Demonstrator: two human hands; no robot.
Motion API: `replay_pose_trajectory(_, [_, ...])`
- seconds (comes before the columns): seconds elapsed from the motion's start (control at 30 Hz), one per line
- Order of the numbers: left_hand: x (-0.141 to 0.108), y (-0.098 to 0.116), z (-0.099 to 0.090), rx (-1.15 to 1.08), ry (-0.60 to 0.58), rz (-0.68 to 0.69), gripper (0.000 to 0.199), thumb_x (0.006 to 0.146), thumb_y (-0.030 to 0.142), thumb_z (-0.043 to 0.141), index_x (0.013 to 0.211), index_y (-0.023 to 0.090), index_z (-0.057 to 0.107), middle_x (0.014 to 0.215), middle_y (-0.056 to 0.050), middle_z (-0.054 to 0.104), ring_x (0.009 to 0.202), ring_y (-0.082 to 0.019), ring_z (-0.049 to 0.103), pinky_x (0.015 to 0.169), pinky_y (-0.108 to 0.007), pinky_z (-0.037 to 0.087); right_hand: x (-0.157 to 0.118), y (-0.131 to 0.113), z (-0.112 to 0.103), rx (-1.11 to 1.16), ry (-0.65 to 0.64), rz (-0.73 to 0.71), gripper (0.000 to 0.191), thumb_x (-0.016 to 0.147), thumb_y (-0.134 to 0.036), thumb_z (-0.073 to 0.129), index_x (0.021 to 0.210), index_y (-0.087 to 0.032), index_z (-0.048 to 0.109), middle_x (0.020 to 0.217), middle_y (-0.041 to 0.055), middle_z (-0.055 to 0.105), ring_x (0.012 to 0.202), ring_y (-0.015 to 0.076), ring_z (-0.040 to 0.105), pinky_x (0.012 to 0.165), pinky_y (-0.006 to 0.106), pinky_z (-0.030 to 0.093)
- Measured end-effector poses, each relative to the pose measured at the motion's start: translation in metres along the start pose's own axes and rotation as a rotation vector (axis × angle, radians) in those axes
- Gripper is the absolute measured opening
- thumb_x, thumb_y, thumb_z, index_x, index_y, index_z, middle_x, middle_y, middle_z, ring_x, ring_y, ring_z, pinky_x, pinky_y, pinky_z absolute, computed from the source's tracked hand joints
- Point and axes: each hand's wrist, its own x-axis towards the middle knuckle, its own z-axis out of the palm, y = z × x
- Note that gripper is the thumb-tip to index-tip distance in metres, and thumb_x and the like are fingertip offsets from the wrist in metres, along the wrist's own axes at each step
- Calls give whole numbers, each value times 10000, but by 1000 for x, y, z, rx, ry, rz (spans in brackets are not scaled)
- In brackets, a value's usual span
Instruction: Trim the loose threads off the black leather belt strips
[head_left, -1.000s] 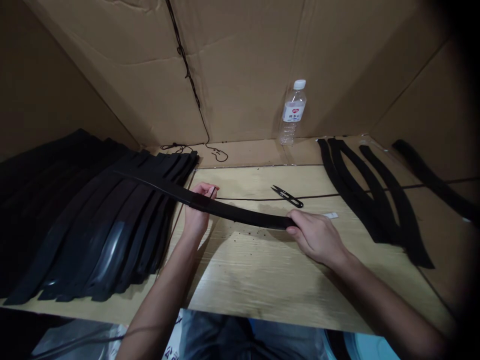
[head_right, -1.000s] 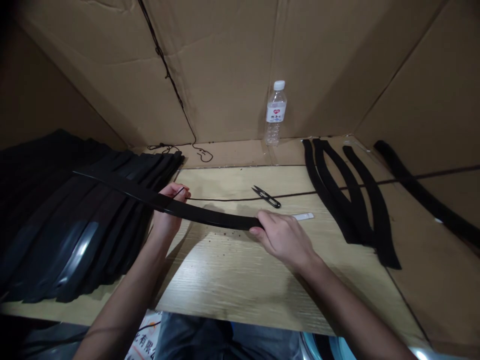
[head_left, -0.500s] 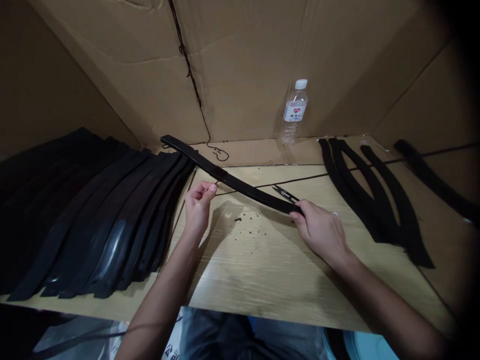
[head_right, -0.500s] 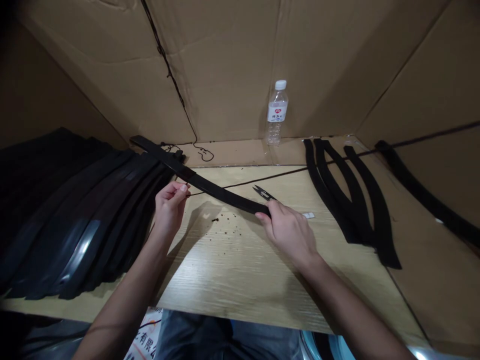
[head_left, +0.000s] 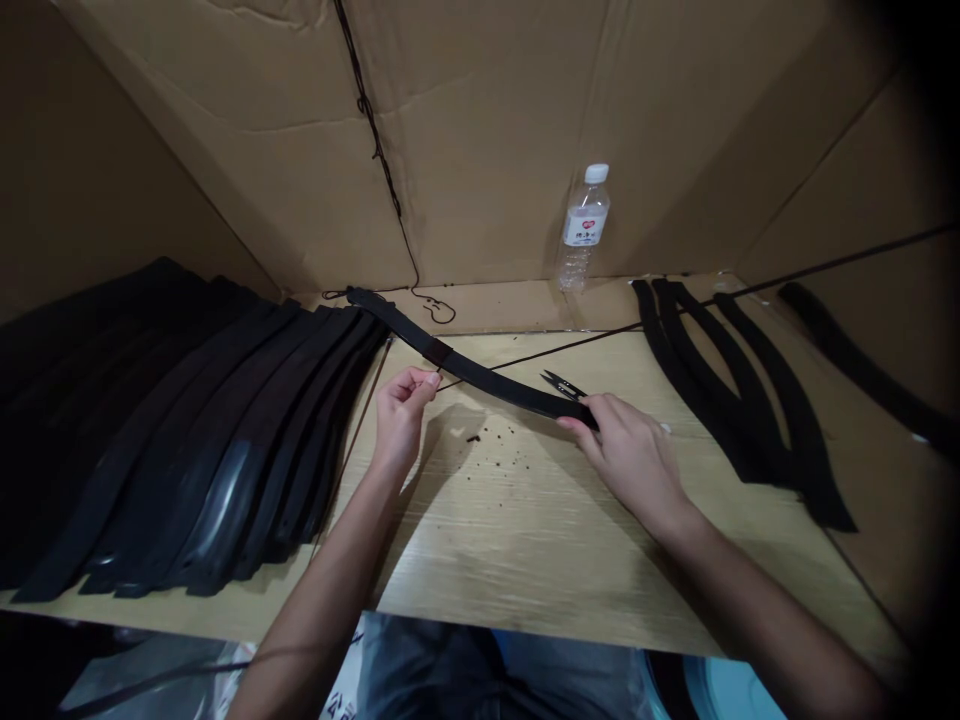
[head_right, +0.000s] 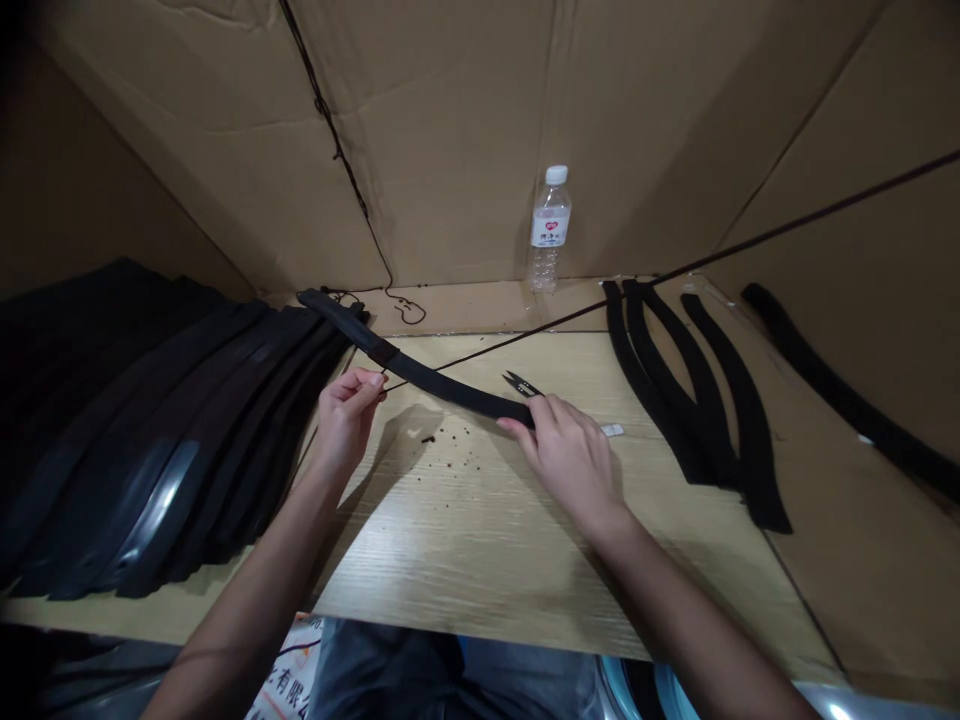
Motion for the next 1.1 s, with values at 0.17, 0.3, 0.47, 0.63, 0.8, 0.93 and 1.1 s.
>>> replay_pose_trajectory(0.17, [0,2,1,17,21,-16,195,693,268,765,598,163,631,625,10,529,628,-104,443,635,-238,337,1,-2,-2,-19,59,-44,456,982,-551,421,920,-156,641,784,57,646,725,203,605,654,310,388])
replay_pose_trajectory(0.3, [1,0,1,30,45,-21,200,682,240,742,559,166,602,610,14,523,627,-104,455,624,-233,338,1,-4,-4,-62,116,-80,412,967,-536,478,911,-166,651,755,27,621,696,175,583,642,290,369])
replay_pose_trajectory(0.47, [1,-4,1,14,70,-22,351,707,354,759,506,167,540,554,16,468,604,-105,456,582,-232,316,0,-11,-8,-161,175,-111,350,953,-498,539,844,-185,650,701,7,574,664,157,552,604,288,320])
replay_pose_trajectory(0.63, [0,-3,2,58,78,-62,435,683,453,816,518,159,540,552,26,444,572,-88,431,571,-232,314,-2,-16,-9,-220,154,-131,346,956,-417,570,693,-193,597,686,12,564,678,156,554,621,283,329])
replay_pose_trajectory(0.8, [1,-5,1,2,49,-29,442,648,480,844,536,154,567,588,21,487,570,-79,430,578,-230,349,-2,-13,-4,-157,75,-97,281,939,-384,591,750,-179,632,749,33,619,736,182,604,641,291,360])
replay_pose_trajectory(0.93, [2,-7,-2,-1,51,-4,411,627,460,862,558,154,597,599,17,514,586,-83,459,604,-231,385,-1,-8,-1,-17,-118,14,162,908,-340,631,838,-196,651,813,28,690,776,208,649,624,290,366])
replay_pose_trajectory(1.1, [1,0,-3,-119,-20,71,236,632,347,850,651,173,692,643,2,579,667,-113,531,663,-235,421,-1,-7,-4,182,-371,214,335,954,-527,485,869,-267,679,665,-5,673,579,189,597,532,273,295])
